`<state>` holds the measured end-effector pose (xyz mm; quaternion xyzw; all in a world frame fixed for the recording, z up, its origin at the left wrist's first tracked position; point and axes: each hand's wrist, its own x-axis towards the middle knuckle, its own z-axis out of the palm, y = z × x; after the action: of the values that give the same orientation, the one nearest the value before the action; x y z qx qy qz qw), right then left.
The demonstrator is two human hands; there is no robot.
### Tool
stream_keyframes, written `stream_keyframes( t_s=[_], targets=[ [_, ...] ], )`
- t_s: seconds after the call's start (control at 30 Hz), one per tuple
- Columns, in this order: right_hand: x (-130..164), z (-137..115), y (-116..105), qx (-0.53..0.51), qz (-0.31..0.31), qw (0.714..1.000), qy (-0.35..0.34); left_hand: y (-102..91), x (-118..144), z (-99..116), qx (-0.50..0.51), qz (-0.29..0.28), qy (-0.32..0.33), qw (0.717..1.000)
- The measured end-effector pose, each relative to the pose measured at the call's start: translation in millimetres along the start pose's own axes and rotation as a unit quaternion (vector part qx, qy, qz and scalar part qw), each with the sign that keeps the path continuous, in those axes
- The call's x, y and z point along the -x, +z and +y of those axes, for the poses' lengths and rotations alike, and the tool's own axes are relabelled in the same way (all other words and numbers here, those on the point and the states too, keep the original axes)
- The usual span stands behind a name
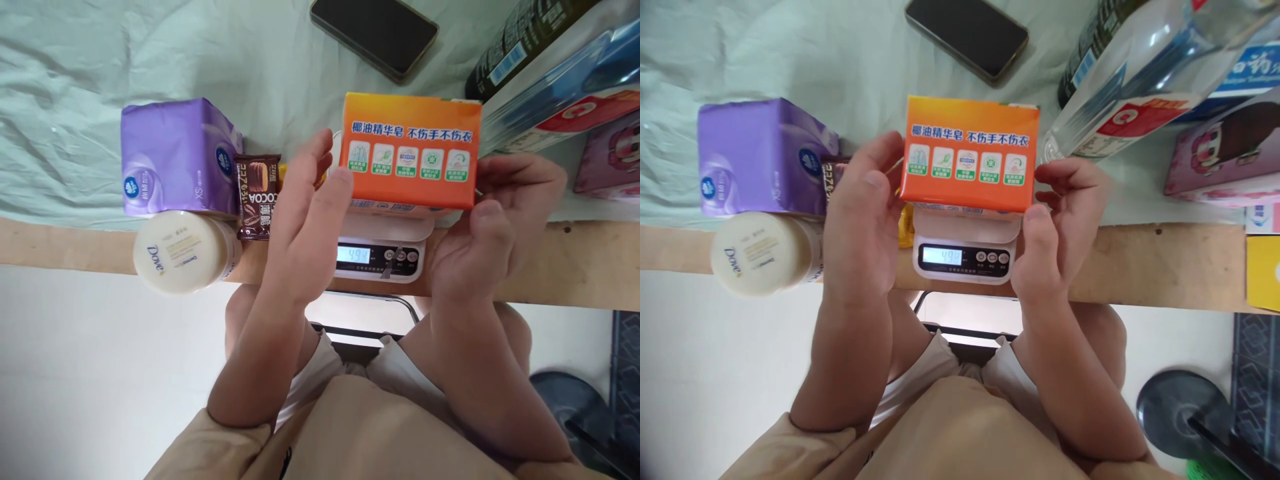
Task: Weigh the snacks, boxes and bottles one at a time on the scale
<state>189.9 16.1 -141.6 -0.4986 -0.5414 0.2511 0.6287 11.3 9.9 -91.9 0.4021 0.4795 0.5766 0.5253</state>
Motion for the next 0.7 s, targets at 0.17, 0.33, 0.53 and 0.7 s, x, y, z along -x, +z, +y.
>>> stream_keyframes(
  t_s=[0.17,0.33,0.53,0.7],
  targets=[
    [3.5,-7.0,-1.7,0.050,-0.051,0.997,0.037,3.2,-0.4,3.7,-0.002,-0.069,0.014,0.998],
    [4.4,-8.9,0.1,0.058,-0.060,0.996,0.042,2.6,0.2,2.4,-0.029,-0.063,0.004,0.998],
    [3.8,-8.8,2.2,0.046,-0.061,0.996,0.047,2.8,1.9,4.6,-0.037,-0.058,0.011,0.998],
    [4.4,-6.4,4.3,0.031,-0.056,0.997,0.045,0.0,1.8,2.2,-0.037,-0.061,0.015,0.997]
  ],
)
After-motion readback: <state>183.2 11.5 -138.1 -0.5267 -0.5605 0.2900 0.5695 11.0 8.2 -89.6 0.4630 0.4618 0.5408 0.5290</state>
